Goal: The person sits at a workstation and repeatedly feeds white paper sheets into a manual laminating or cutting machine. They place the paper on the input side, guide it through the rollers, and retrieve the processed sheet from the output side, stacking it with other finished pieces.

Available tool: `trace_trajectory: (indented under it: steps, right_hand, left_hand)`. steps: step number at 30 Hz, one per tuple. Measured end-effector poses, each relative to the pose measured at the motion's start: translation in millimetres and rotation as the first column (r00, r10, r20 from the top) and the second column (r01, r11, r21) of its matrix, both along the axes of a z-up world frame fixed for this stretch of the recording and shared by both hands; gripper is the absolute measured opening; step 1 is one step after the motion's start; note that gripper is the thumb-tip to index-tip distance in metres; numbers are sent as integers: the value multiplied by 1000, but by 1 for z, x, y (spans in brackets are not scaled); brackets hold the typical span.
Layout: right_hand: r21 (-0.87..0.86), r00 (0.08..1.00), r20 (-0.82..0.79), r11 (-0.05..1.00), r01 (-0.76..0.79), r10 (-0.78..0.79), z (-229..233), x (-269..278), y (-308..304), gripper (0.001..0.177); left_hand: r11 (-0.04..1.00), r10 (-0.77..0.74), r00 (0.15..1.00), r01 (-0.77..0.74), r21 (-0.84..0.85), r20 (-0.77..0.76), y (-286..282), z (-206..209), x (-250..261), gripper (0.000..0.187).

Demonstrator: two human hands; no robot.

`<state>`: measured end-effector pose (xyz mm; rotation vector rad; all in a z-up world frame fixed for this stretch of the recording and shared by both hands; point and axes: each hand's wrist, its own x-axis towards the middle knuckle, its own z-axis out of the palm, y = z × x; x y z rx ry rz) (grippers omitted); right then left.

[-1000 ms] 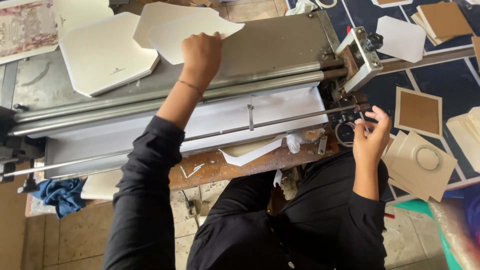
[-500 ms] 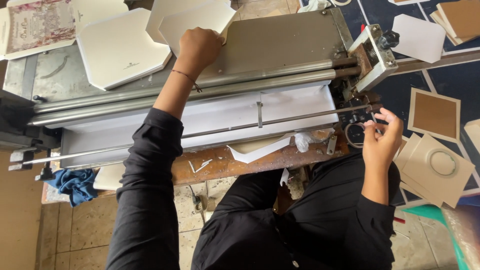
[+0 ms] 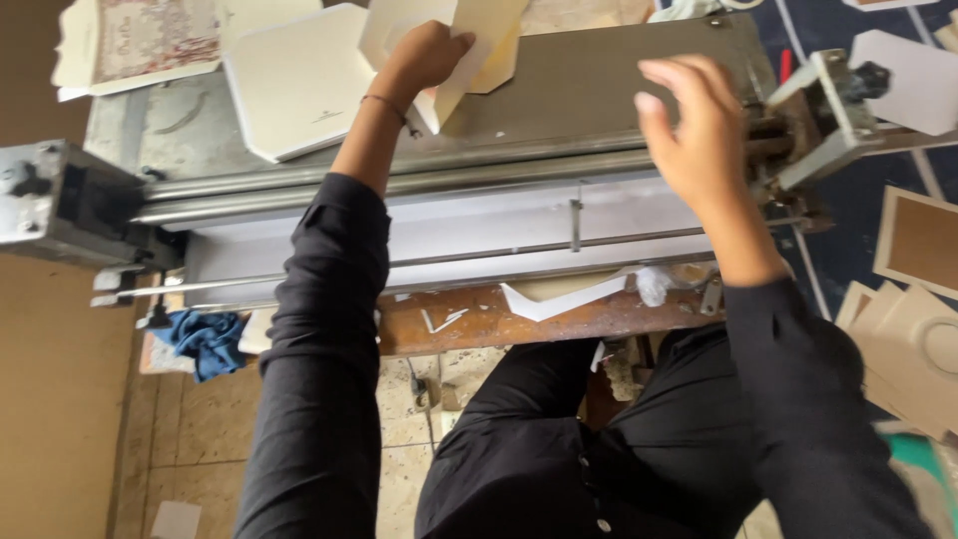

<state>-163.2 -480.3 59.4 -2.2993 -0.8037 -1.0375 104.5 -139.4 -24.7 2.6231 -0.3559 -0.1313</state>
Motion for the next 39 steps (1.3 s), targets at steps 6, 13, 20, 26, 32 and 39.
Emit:
trace_trajectory:
  steps: [6, 13, 20, 26, 32, 39]
  right_hand:
    - [-327, 834, -550, 929, -171, -41, -48, 170, 87, 45]
    - [-520, 754, -595, 849, -95, -280, -53, 184, 120, 36]
    - [-627, 802, -452, 779, 25, -390, -68, 185, 129, 53]
    - [-649, 877, -316, 757, 78, -361, -82, 185, 124, 53]
    - [-542, 656, -645, 840, -33, -391, -41, 161, 127, 63]
    - [-481, 653, -678, 875, -49, -337, 7, 131, 87, 54]
  left_hand:
    - [999, 21, 997, -24, -30, -81, 15, -12, 17, 76]
    - [860, -43, 992, 99, -501, 121, 95, 11, -2, 31]
    - [991, 99, 804, -26, -132, 587, 80, 159, -117, 11]
    - [953, 25, 460, -278, 117, 887, 28, 89, -75, 32]
    - [939, -111, 493, -232, 253, 863, -22, 23, 1, 36]
    - [840, -293, 831, -13, 542, 473, -67, -28, -25, 26]
